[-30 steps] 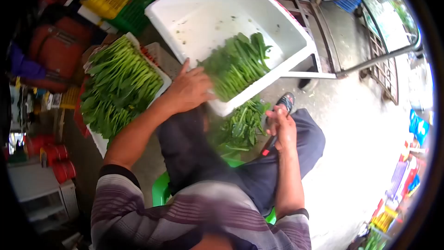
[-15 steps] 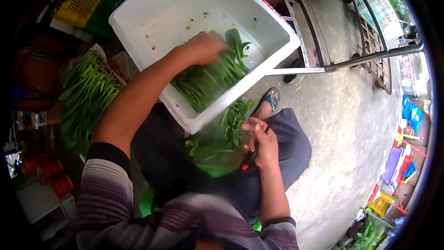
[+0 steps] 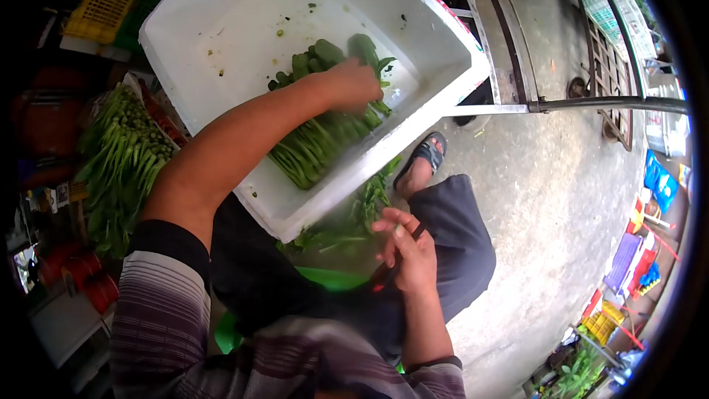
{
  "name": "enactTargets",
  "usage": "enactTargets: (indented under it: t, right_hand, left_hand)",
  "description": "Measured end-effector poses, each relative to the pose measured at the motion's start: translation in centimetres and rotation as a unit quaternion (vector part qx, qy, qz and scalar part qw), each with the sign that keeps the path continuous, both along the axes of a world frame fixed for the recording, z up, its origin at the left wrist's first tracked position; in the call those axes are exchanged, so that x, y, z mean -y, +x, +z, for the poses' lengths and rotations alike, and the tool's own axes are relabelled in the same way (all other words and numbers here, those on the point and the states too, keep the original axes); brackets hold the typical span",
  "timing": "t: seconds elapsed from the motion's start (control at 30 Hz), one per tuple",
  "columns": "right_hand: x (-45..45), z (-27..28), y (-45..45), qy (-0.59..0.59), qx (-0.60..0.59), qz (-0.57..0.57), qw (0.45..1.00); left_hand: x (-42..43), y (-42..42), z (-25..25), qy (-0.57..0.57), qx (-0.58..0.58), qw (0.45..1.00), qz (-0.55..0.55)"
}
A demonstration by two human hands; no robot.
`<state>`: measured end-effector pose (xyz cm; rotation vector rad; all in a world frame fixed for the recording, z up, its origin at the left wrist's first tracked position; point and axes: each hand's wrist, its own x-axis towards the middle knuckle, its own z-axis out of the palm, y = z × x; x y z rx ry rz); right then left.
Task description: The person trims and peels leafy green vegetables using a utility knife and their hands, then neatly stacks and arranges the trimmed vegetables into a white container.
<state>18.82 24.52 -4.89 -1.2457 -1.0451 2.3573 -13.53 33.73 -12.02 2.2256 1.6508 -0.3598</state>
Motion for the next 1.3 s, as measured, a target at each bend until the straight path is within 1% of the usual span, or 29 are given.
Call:
enactTargets:
  t: [0.07,0.17,0.27,0.4,0.5,0.6,0.7,0.83,0.87,0.9,0.97,1.0,1.1,1.13,1.23,1.27,1.3]
  right_hand:
    - [0.0,0.0,0.0,-0.003,-0.003,0.001,1.0]
    - [0.0,0.1,0.0,-0.006,-0.001,-0.003,1.0]
    - [0.0,0.0,0.1,-0.007,-0.001,-0.004,1.0]
    - [0.0,-0.2,0.3,-0.01,-0.009,-0.007,1.0]
    - [0.0,0.0,0.2,-0.01,-0.009,-0.006,1.0]
    - [-0.1,0.1,0.3,-0.011,0.0,-0.002,1.0]
    - [-0.1,0.0,0.4,-0.007,-0.001,-0.002,1.0]
    - [0.0,0.0,0.4,-0.007,-0.005,0.001,1.0]
    - [0.1,0.1,0.3,-0.009,-0.006,0.001,1.0]
    - [0.1,0.1,0.3,-0.009,-0.007,0.002,1.0]
    - [0.1,0.1,0.2,-0.006,-0.011,0.003,1.0]
    - [0.1,0.2,0.1,-0.004,-0.014,0.005,1.0]
    - [0.1,0.5,-0.1,0.005,-0.007,0.015,1.0]
    - [0.1,0.4,-0.1,-0.003,-0.015,0.014,1.0]
    - [0.1,0.3,0.2,-0.037,-0.047,0.01,0.998]
    - [0.1,0.4,0.2,-0.054,-0.063,0.007,0.997]
    - [0.0,0.4,0.3,-0.071,-0.08,0.003,0.994]
  left_hand:
    - [0.0,0.0,-0.1,-0.015,-0.001,1.0,0.023]
    - [0.6,-0.8,-3.3,0.138,0.055,0.988,0.035]
    - [-0.2,-0.7,-1.8,0.005,-0.051,0.998,0.031]
    - [0.0,-0.8,-0.7,0.005,-0.048,0.999,0.015]
    - [0.0,-1.0,-1.4,-0.062,-0.02,0.996,0.064]
    - [0.1,-0.9,-1.4,-0.079,-0.011,0.995,0.066]
    - [0.1,-1.4,-0.7,-0.091,-0.032,0.993,0.07]
    - [0.2,-3.3,1.7,-0.03,-0.001,0.992,0.12]
    - [0.2,-4.0,2.8,-0.022,0.014,0.989,0.146]
    - [0.5,-4.7,3.5,0.0,0.059,0.981,0.183]
    - [1.2,-6.0,4.9,0.046,0.147,0.955,0.255]
    - [1.2,-6.2,6.3,0.016,0.146,0.946,0.29]
    - [3.2,-8.0,9.1,0.12,0.282,0.899,0.313]
    - [4.0,-8.1,11.2,0.11,0.321,0.882,0.328]
    - [6.8,-8.8,14.2,0.181,0.505,0.779,0.325]
    - [7.8,-8.8,15.3,0.153,0.576,0.723,0.351]
    - [8.8,-8.4,16.3,0.143,0.641,0.666,0.353]
